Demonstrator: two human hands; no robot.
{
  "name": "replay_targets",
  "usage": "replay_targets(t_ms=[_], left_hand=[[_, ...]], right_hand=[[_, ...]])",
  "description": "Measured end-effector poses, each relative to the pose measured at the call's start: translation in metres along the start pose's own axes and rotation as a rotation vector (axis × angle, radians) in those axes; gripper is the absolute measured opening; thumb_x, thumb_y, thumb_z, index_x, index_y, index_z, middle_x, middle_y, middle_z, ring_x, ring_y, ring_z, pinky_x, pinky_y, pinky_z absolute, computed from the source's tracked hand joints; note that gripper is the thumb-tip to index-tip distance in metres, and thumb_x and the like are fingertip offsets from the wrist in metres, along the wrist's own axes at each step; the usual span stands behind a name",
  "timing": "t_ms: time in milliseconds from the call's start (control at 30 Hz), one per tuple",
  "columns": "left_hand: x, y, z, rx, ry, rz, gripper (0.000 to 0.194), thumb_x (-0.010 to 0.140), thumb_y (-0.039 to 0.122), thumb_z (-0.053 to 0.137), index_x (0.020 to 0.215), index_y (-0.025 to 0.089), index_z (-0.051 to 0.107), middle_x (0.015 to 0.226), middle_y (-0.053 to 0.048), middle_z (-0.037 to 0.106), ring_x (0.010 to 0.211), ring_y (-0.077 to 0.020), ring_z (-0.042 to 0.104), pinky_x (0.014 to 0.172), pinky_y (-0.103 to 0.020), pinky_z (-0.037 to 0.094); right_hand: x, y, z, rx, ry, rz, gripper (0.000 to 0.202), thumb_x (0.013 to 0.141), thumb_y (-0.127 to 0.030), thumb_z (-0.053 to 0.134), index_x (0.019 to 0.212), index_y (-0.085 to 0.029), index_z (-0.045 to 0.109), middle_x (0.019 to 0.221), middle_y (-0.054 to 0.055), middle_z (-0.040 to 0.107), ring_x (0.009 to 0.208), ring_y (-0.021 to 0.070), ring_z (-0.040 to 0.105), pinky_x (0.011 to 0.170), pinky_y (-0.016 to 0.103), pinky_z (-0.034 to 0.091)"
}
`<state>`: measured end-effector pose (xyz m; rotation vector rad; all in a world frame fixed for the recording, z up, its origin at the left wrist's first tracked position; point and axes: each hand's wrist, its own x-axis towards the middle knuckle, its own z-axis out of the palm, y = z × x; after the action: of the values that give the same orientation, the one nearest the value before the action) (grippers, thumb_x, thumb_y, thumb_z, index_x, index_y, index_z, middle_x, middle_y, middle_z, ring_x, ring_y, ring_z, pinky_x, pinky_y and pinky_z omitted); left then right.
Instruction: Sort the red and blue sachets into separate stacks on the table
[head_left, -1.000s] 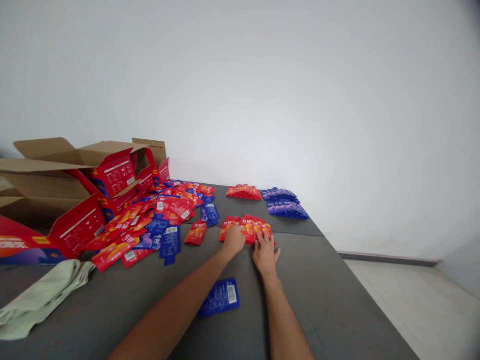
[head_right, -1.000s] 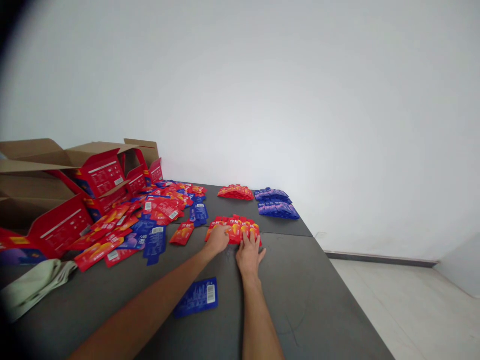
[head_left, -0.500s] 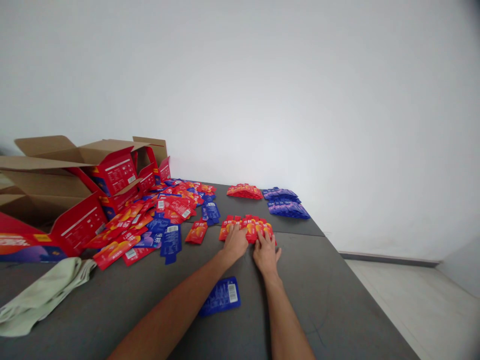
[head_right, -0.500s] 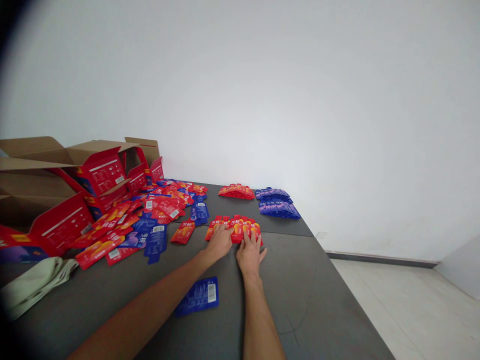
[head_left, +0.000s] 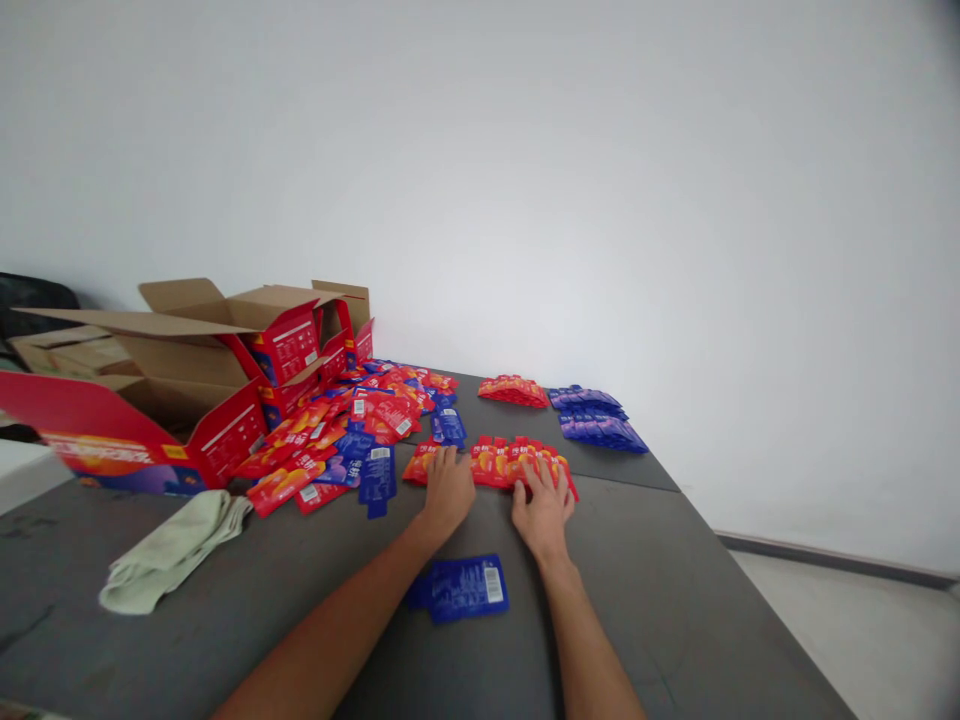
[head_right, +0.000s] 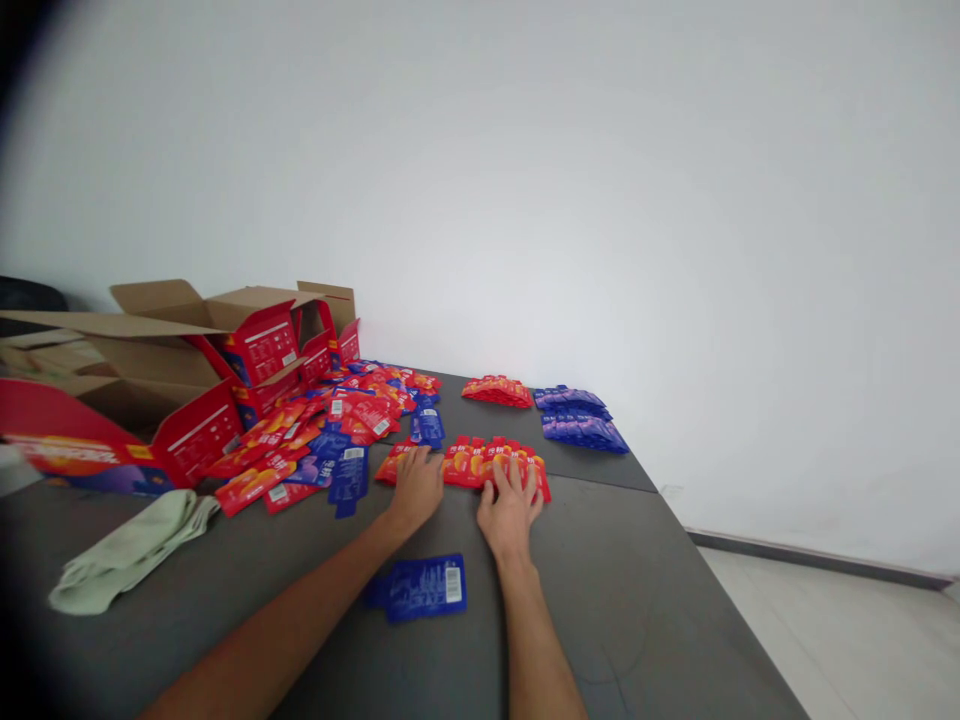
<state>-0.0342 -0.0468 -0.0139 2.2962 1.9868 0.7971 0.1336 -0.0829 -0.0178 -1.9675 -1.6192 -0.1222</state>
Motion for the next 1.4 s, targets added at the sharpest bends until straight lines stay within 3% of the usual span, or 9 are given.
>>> replay_targets(t_ms=[233, 333, 467, 567, 667, 833, 1033, 1200, 1400], left_hand=[[-0.013, -0.042, -0.010, 0.067, -0.028, -0.107, 0.038, 0.089, 0.024, 0.046, 0.123, 0.018, 0.062, 0.142, -0.015, 0.048, 0.137, -0.0327, 0.032, 0.109, -0.051, 0.026], [-0.019, -0.047, -0.018, 0.031, -0.061, -0.151, 0.036, 0.091, 0.023, 0.043, 0.120, 0.020, 0.063, 0.131, -0.013, 0.058, 0.126, -0.0292, 0.044, 0.104, -0.046, 0.033], [-0.023, -0.050, -0.029, -0.010, -0.137, -0.190, 0.030, 0.093, 0.023, 0.040, 0.099, 0.018, 0.069, 0.105, -0.014, 0.068, 0.106, -0.0263, 0.057, 0.092, -0.039, 0.041], [-0.024, -0.053, -0.034, -0.030, -0.110, -0.216, 0.022, 0.087, 0.022, 0.050, 0.101, 0.015, 0.066, 0.107, -0.015, 0.067, 0.105, -0.0257, 0.059, 0.092, -0.036, 0.041], [-0.023, -0.058, -0.033, -0.103, -0.099, -0.308, 0.028, 0.079, 0.021, 0.060, 0.106, 0.012, 0.061, 0.110, -0.017, 0.066, 0.105, -0.0259, 0.061, 0.089, -0.033, 0.043], [-0.015, -0.073, -0.020, -0.436, -0.165, -0.470, 0.024, 0.068, 0.020, 0.069, 0.091, 0.014, 0.064, 0.092, -0.012, 0.072, 0.091, -0.0250, 0.067, 0.075, -0.029, 0.046], [-0.011, -0.070, -0.015, -1.160, -0.118, -0.608, 0.020, 0.063, 0.021, 0.072, 0.080, 0.013, 0.068, 0.068, -0.004, 0.069, 0.061, -0.0178, 0.065, 0.059, -0.027, 0.049], [-0.015, -0.054, -0.028, -1.448, -0.112, -0.434, 0.024, 0.066, 0.026, 0.071, 0.085, 0.011, 0.070, 0.075, -0.006, 0.071, 0.065, -0.0161, 0.066, 0.066, -0.028, 0.053], [-0.027, -0.040, -0.038, -1.337, -0.376, -0.221, 0.022, 0.064, 0.028, 0.073, 0.076, 0.010, 0.071, 0.064, -0.003, 0.066, 0.051, -0.0096, 0.055, 0.052, -0.021, 0.043]], right_hand=[[-0.017, -0.044, 0.005, 0.066, -0.088, -0.238, 0.043, 0.093, -0.031, 0.043, 0.135, -0.034, 0.054, 0.152, -0.001, 0.038, 0.143, 0.0292, 0.019, 0.108, 0.052, 0.025], [-0.024, -0.054, 0.005, 0.086, -0.133, -0.299, 0.043, 0.093, -0.032, 0.044, 0.135, -0.034, 0.054, 0.154, 0.000, 0.036, 0.140, 0.0303, 0.024, 0.106, 0.051, 0.029], [-0.030, -0.060, 0.006, 0.115, -0.151, -0.360, 0.040, 0.093, -0.034, 0.046, 0.130, -0.034, 0.059, 0.152, 0.001, 0.038, 0.136, 0.0306, 0.030, 0.104, 0.050, 0.032], [-0.033, -0.062, 0.008, 0.134, -0.157, -0.377, 0.039, 0.092, -0.034, 0.047, 0.129, -0.033, 0.061, 0.151, 0.001, 0.040, 0.133, 0.0295, 0.033, 0.103, 0.047, 0.033], [-0.034, -0.064, 0.008, 0.143, -0.187, -0.374, 0.037, 0.091, -0.032, 0.050, 0.125, -0.031, 0.063, 0.149, 0.002, 0.044, 0.129, 0.0291, 0.036, 0.102, 0.046, 0.034], [-0.036, -0.065, 0.008, 0.190, -0.225, -0.370, 0.033, 0.088, -0.031, 0.054, 0.117, -0.030, 0.068, 0.140, 0.003, 0.053, 0.121, 0.0274, 0.043, 0.097, 0.043, 0.038], [-0.036, -0.069, 0.007, 0.540, -0.245, -0.255, 0.033, 0.088, -0.038, 0.052, 0.110, -0.021, 0.069, 0.107, 0.010, 0.069, 0.101, 0.0235, 0.059, 0.092, 0.037, 0.043], [-0.037, -0.073, 0.013, 1.042, -0.385, 0.012, 0.048, 0.080, -0.051, 0.061, 0.113, -0.016, 0.059, 0.070, -0.001, 0.064, 0.061, 0.0159, 0.057, 0.059, 0.026, 0.045], [-0.035, -0.073, 0.008, 1.327, -0.399, 0.063, 0.041, 0.075, -0.049, 0.069, 0.101, -0.018, 0.061, 0.075, 0.000, 0.066, 0.064, 0.0138, 0.059, 0.070, 0.027, 0.047]])
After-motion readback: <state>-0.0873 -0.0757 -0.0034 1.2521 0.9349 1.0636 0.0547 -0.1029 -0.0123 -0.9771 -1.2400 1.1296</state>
